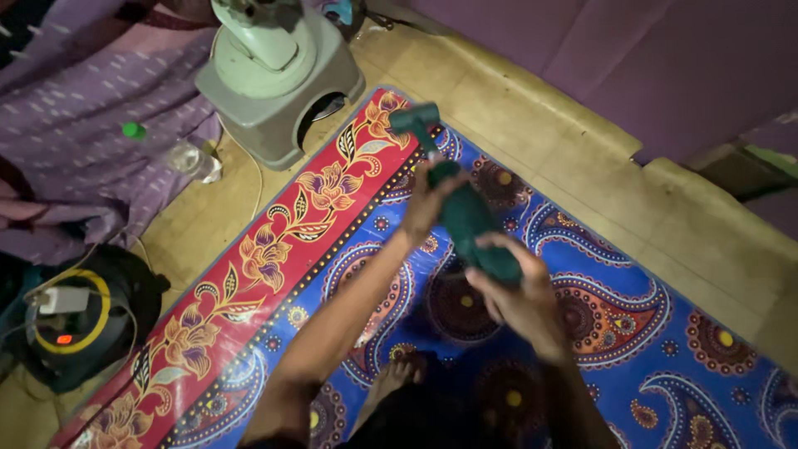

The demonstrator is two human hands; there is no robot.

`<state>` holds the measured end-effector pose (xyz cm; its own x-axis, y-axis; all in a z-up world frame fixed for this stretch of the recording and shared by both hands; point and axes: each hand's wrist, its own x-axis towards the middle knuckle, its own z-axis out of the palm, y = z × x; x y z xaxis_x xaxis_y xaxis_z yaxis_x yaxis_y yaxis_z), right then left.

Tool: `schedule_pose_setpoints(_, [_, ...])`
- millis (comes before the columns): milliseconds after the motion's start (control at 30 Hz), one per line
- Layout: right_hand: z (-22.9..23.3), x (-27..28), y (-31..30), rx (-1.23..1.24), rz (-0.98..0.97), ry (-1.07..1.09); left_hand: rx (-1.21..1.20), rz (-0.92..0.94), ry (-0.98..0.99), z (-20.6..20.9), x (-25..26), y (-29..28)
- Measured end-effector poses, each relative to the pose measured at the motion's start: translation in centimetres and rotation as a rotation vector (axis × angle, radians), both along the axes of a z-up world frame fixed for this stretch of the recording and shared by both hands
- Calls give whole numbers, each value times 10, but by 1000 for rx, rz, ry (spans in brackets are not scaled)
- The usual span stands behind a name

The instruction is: The person cleans a patterned mat by hand using a handheld vacuum, moving the device across the floor surface to different areas.

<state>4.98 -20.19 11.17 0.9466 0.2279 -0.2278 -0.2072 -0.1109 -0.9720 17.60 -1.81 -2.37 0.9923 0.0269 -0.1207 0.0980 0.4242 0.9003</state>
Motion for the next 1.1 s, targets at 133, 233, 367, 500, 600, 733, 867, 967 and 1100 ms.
schedule_pose_setpoints(133, [31, -65, -45, -249, 30, -102, 310, -74, -13, 10, -77, -44])
schedule_pose_setpoints(233, [28, -80, -52, -272, -84, 59, 214, -114, 23, 17, -89, -55])
schedule_pose_setpoints(367, [1, -36, -36, -305, -47, -318, 48, -112, 92, 16, -35, -46])
schedule_pose_setpoints(500, [-18, 33, -11, -10, -69, 0, 259, -19, -77, -11, 45, -21])
schedule_pose_setpoints(600, [-27, 92, 2, 75, -71, -43, 264, 25, -132, -29, 111, -6])
schedule_pose_setpoints(733, [-33, 142, 19, 67, -69, -91, 118, 35, -124, -23, 154, 5])
schedule_pose_setpoints(867, [-17, 117, 13, 48, -91, -18, 145, -22, -3, 3, 128, 2])
schedule_pose_setpoints(967, [2, 60, -1, -36, -33, -154, 204, -72, 73, 7, 69, -14])
schedule_pose_setpoints(1100, [0, 62, -3, -133, 43, -312, 354, -36, -77, 2, 68, -11])
